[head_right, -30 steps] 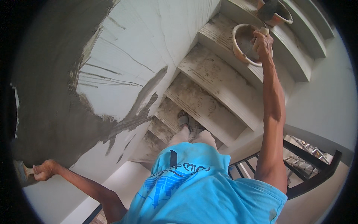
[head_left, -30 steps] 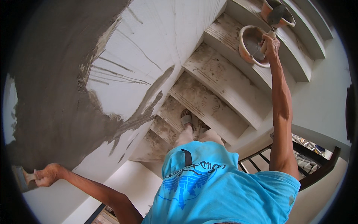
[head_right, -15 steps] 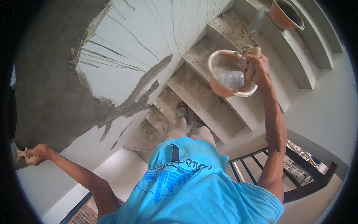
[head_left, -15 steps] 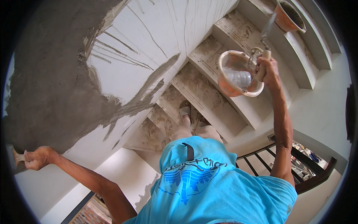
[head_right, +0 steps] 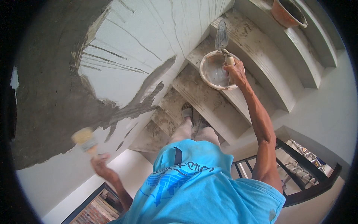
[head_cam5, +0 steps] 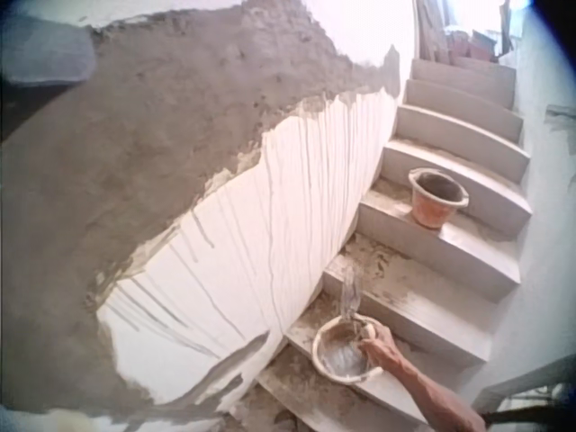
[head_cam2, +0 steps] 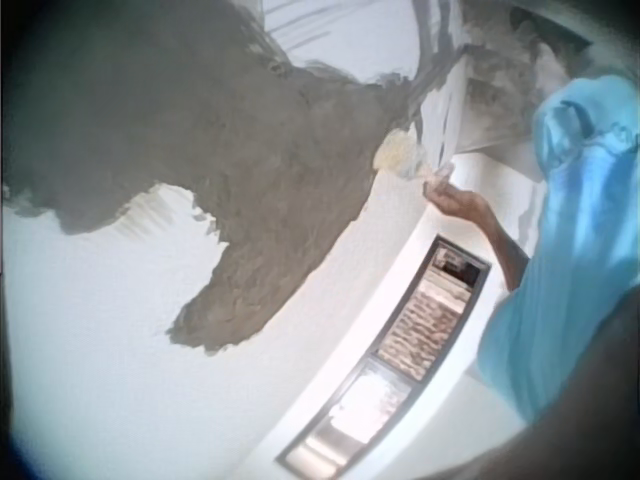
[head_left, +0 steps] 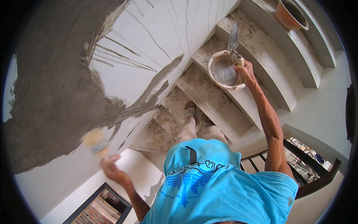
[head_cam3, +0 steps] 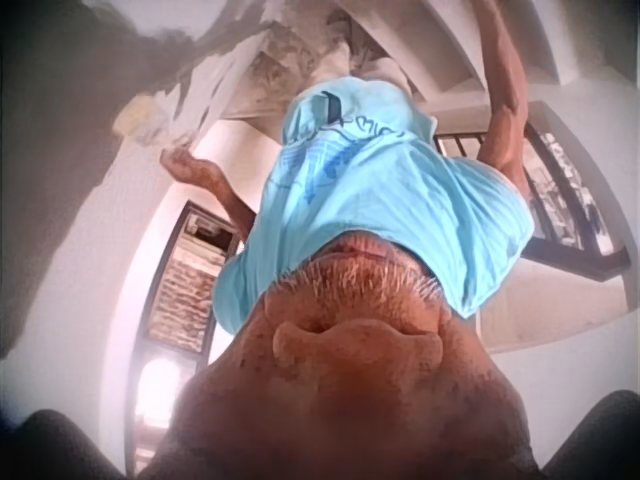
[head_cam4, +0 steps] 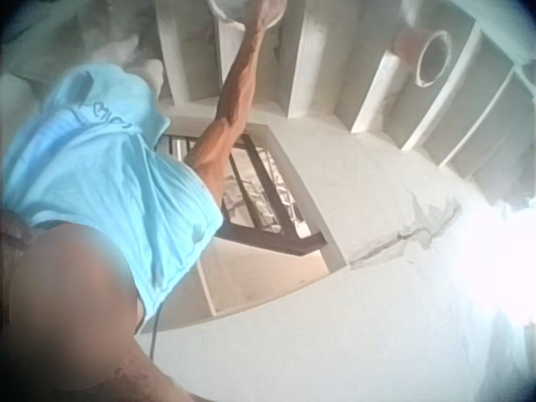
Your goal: The person applies plaster to a curved wall using a trowel and a brush. They repeatedly scoop plaster from a bucket and spread it across the surface, smoothing the material with the trowel and occasionally using the brush to refine the edges.
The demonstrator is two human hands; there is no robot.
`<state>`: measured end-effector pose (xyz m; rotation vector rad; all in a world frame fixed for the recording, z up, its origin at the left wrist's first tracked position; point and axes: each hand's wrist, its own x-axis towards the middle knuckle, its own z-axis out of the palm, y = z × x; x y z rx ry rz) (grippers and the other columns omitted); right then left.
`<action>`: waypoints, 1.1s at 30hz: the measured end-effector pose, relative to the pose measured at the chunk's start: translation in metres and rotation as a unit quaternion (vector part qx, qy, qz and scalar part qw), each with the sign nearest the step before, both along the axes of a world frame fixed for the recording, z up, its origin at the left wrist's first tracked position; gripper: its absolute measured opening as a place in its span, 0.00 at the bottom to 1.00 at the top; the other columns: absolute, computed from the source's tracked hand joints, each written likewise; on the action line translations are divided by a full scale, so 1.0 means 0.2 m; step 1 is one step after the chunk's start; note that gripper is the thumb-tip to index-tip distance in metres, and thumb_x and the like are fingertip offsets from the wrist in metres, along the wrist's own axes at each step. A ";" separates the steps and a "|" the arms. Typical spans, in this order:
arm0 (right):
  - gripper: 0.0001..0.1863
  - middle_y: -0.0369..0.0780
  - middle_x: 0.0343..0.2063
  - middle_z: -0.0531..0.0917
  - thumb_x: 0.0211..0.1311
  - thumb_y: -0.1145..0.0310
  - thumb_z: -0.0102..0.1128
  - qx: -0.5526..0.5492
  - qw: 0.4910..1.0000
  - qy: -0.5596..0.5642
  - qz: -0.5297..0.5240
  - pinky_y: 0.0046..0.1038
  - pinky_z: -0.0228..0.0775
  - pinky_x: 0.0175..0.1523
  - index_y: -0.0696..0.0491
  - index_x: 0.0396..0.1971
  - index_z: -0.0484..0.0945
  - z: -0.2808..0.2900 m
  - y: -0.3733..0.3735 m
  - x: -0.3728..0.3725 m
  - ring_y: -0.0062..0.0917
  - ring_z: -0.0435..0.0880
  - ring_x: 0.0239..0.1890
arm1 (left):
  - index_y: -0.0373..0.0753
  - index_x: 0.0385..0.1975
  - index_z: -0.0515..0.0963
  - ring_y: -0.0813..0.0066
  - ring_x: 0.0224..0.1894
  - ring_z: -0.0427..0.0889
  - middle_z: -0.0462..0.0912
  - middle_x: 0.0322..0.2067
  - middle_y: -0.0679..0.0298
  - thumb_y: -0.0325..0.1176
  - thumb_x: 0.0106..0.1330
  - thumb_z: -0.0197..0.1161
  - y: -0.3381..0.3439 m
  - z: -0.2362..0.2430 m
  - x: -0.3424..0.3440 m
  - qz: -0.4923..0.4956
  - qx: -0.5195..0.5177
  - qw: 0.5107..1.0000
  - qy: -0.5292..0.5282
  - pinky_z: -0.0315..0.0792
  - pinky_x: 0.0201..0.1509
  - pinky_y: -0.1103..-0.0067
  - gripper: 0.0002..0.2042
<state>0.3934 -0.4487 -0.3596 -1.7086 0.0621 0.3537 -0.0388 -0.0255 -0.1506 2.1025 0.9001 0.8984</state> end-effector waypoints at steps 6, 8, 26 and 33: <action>0.09 0.35 0.22 0.79 0.49 0.72 0.64 0.029 0.999 -0.021 -0.034 0.25 0.70 0.30 0.58 0.31 0.81 -0.22 -0.09 0.08 0.20 0.77 0.23 | 0.32 0.41 0.74 0.74 0.27 0.78 0.76 0.24 0.63 0.47 0.78 0.54 -0.22 -0.32 0.14 -0.102 -0.186 0.957 0.196 0.75 0.36 0.74 0.19; 0.07 0.34 0.22 0.79 0.49 0.74 0.64 0.039 0.997 -0.011 -0.068 0.25 0.69 0.31 0.58 0.30 0.81 -0.24 -0.08 0.07 0.19 0.76 0.24 | 0.32 0.42 0.75 0.75 0.25 0.78 0.76 0.24 0.63 0.46 0.78 0.55 -0.24 -0.37 0.21 -0.138 -0.221 0.936 0.236 0.75 0.32 0.74 0.19; 0.13 0.34 0.21 0.76 0.53 0.67 0.62 -0.121 0.962 -0.035 -0.244 0.27 0.69 0.28 0.58 0.37 0.78 -0.17 -0.45 -0.61 0.20 0.76 0.22 | 0.32 0.31 0.75 0.40 0.32 0.81 0.79 0.25 0.43 0.35 0.72 0.58 -0.74 -0.99 1.65 -0.492 -0.007 0.824 0.282 0.70 0.35 0.54 0.11; 0.25 0.36 0.28 0.75 0.50 0.71 0.56 -0.058 0.947 0.115 -0.296 0.25 0.72 0.29 0.60 0.52 0.77 -0.14 -0.33 -1.39 0.20 0.76 0.26 | 0.31 0.35 0.79 0.40 0.37 0.85 0.84 0.31 0.44 0.31 0.68 0.60 -1.16 -1.40 2.05 -0.584 0.163 0.745 0.280 0.77 0.40 0.53 0.08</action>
